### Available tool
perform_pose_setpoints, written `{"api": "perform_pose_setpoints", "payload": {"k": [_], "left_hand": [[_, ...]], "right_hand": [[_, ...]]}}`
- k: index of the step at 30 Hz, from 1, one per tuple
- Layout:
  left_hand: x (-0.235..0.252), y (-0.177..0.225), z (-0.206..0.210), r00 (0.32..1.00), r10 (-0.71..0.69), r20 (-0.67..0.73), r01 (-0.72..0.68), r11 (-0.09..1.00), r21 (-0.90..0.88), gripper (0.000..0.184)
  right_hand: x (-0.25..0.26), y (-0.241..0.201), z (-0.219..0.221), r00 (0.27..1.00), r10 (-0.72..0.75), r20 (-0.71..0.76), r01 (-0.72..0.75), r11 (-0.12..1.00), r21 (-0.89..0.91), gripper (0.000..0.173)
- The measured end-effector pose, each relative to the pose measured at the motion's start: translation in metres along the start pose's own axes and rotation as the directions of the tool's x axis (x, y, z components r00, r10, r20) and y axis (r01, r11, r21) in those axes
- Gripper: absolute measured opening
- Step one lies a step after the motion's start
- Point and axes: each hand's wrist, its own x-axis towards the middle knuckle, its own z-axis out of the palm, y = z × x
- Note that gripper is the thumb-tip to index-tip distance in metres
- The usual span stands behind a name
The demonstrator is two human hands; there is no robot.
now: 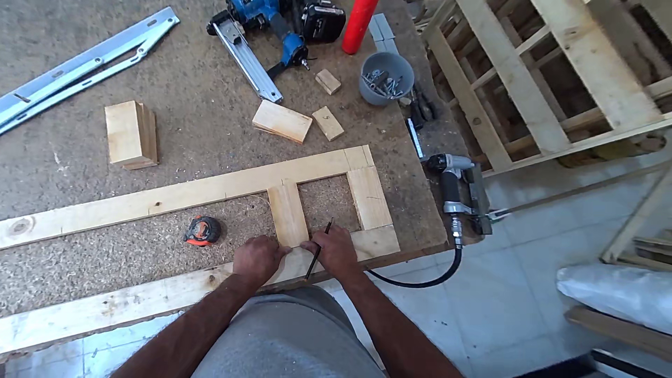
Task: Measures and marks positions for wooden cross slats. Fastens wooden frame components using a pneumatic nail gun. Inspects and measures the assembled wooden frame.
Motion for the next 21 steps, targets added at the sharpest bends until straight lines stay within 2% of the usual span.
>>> {"api": "perform_pose_setpoints", "payload": {"k": [2, 4, 6, 8, 13, 16, 19, 21], "left_hand": [[0.003, 0.006, -0.014, 0.986, -0.119, 0.117, 0.130, 0.987, -0.091, 0.053], [0.007, 0.008, -0.024, 0.948, -0.229, 0.221, 0.281, 0.929, -0.240, 0.045], [0.009, 0.005, -0.021, 0.931, -0.274, 0.241, 0.348, 0.865, -0.362, 0.038], [0.011, 0.002, -0.017, 0.928, -0.285, 0.239, 0.362, 0.837, -0.409, 0.033], [0.012, 0.003, -0.017, 0.928, -0.277, 0.247, 0.359, 0.840, -0.406, 0.030], [0.008, 0.000, -0.017, 0.945, -0.236, 0.226, 0.313, 0.853, -0.418, 0.029], [0.000, -0.006, -0.008, 0.979, -0.136, 0.153, 0.187, 0.896, -0.402, 0.030], [-0.007, -0.016, 0.003, 0.999, -0.029, 0.029, 0.037, 0.935, -0.353, 0.035]], "right_hand": [[0.003, 0.000, -0.001, 1.000, 0.030, -0.008, -0.030, 0.998, 0.054, 0.049], [0.004, -0.003, -0.004, 0.996, 0.077, 0.036, -0.080, 0.992, 0.099, 0.045], [0.006, -0.006, -0.008, 0.991, 0.111, 0.077, -0.119, 0.987, 0.112, 0.044], [0.007, -0.007, -0.008, 0.989, 0.118, 0.090, -0.127, 0.987, 0.096, 0.047], [0.009, -0.010, -0.011, 0.980, 0.131, 0.150, -0.142, 0.988, 0.066, 0.048], [0.009, -0.012, -0.012, 0.982, 0.158, 0.107, -0.169, 0.981, 0.100, 0.045], [0.023, -0.029, -0.017, 0.985, 0.170, 0.041, -0.174, 0.974, 0.144, 0.042], [0.047, -0.050, -0.019, 0.993, 0.115, 0.040, -0.119, 0.986, 0.118, 0.047]]}}
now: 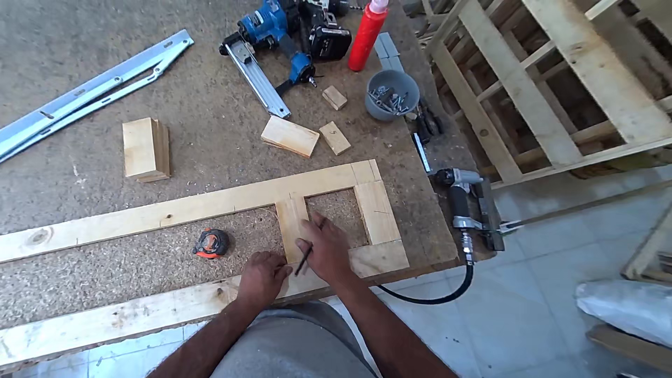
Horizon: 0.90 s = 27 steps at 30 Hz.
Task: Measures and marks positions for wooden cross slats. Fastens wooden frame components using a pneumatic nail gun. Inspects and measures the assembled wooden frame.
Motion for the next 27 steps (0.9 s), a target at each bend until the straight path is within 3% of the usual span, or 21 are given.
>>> {"api": "perform_pose_setpoints", "payload": {"k": [6, 14, 17, 19, 22, 24, 27], "left_hand": [[-0.008, -0.036, 0.013, 0.931, 0.288, -0.222, -0.251, 0.951, 0.179, 0.040], [-0.010, -0.040, 0.006, 0.920, 0.330, -0.212, -0.310, 0.943, 0.123, 0.039], [-0.019, -0.042, -0.007, 0.870, 0.369, -0.328, -0.378, 0.925, 0.038, 0.034], [-0.019, -0.045, -0.034, 0.844, 0.294, -0.448, -0.326, 0.945, 0.006, 0.031], [0.000, -0.065, -0.109, 0.832, -0.019, -0.555, -0.021, 0.998, -0.066, 0.035], [0.032, -0.093, -0.172, 0.802, -0.222, -0.555, 0.170, 0.975, -0.144, 0.053], [0.089, -0.139, -0.235, 0.673, -0.458, -0.581, 0.356, 0.889, -0.288, 0.087]], "right_hand": [[0.054, -0.040, 0.027, 0.985, -0.087, 0.148, 0.116, 0.972, -0.202, 0.072], [0.057, -0.040, 0.033, 0.981, -0.050, 0.189, 0.088, 0.976, -0.198, 0.076], [0.057, -0.041, 0.035, 0.978, -0.046, 0.202, 0.090, 0.973, -0.213, 0.076], [0.058, -0.039, 0.035, 0.983, -0.062, 0.171, 0.097, 0.974, -0.205, 0.075], [0.056, -0.042, 0.023, 0.983, -0.041, 0.181, 0.071, 0.984, -0.161, 0.077], [0.044, -0.052, 0.009, 0.988, -0.016, 0.153, 0.028, 0.996, -0.080, 0.076], [0.020, -0.087, -0.009, 0.972, 0.018, 0.235, -0.035, 0.997, 0.067, 0.064]]}}
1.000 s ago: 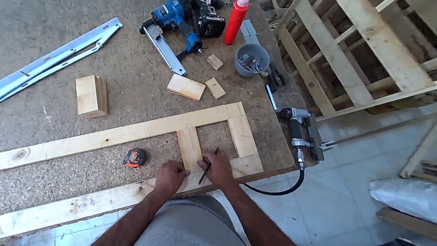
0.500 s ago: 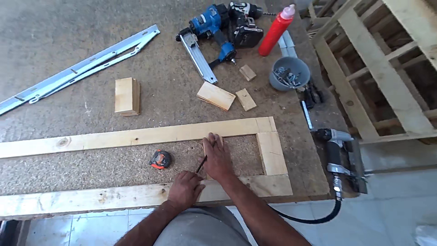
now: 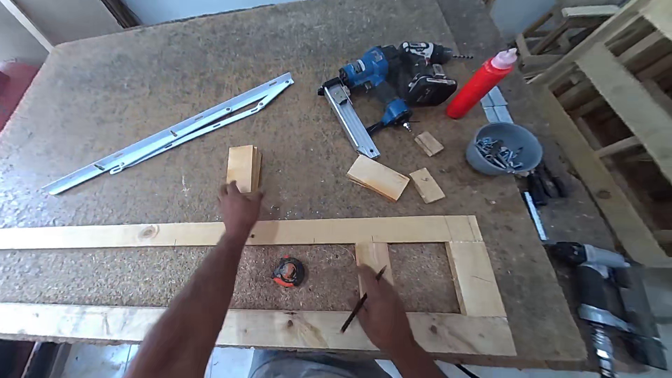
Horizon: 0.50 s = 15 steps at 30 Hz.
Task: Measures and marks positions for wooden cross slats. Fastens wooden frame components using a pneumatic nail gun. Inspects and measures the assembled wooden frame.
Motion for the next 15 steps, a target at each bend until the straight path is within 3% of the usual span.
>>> {"api": "perform_pose_setpoints", "payload": {"k": [2, 4, 7, 9, 12, 13, 15], "left_hand": [[0.047, -0.004, 0.008, 0.995, -0.104, 0.006, 0.103, 0.993, 0.062, 0.106], [0.077, -0.008, 0.014, 0.982, -0.172, 0.075, 0.164, 0.981, 0.106, 0.112], [0.088, -0.012, 0.008, 0.974, -0.206, 0.096, 0.202, 0.978, 0.057, 0.091], [0.066, -0.015, -0.015, 0.979, -0.191, 0.071, 0.192, 0.981, -0.016, 0.083], [-0.009, -0.046, -0.052, 0.994, -0.091, 0.058, 0.097, 0.989, -0.111, 0.090], [-0.040, -0.062, -0.059, 0.995, -0.067, 0.077, 0.076, 0.990, -0.118, 0.092], [-0.097, -0.096, -0.063, 0.976, -0.080, 0.202, 0.097, 0.992, -0.075, 0.100]], "right_hand": [[-0.003, -0.030, 0.006, 0.988, -0.006, 0.155, 0.001, 0.999, 0.035, 0.062], [0.007, -0.059, 0.025, 0.975, -0.061, 0.212, 0.057, 0.998, 0.024, 0.067], [0.040, -0.097, 0.052, 0.956, -0.109, 0.271, 0.117, 0.993, -0.011, 0.077], [0.066, -0.110, 0.069, 0.937, -0.138, 0.322, 0.165, 0.984, -0.059, 0.072], [0.089, -0.123, 0.076, 0.912, -0.118, 0.392, 0.157, 0.985, -0.070, 0.056], [0.092, -0.124, 0.073, 0.926, -0.096, 0.365, 0.121, 0.991, -0.049, 0.054], [0.097, -0.119, 0.069, 0.985, -0.107, 0.139, 0.110, 0.994, -0.018, 0.053]]}}
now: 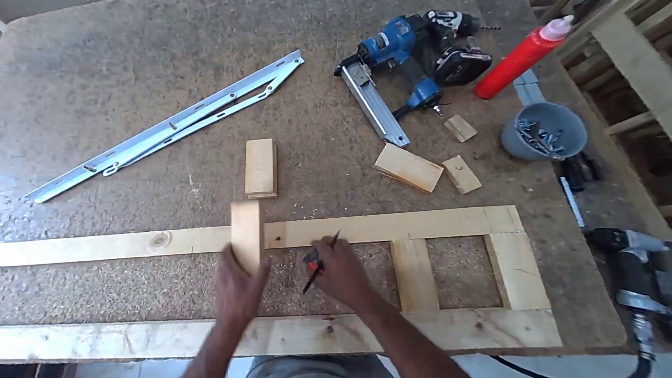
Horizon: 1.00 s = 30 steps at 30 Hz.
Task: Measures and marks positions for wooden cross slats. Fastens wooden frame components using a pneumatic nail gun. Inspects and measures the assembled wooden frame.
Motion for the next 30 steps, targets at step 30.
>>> {"api": "perform_pose_setpoints", "payload": {"k": [30], "left_hand": [[-0.030, -0.054, 0.042, 0.969, -0.137, 0.205, 0.128, 0.990, 0.057, 0.038]], "right_hand": [[-0.049, -0.053, 0.069, 0.968, 0.155, 0.199, -0.196, 0.959, 0.204, 0.053]]}}
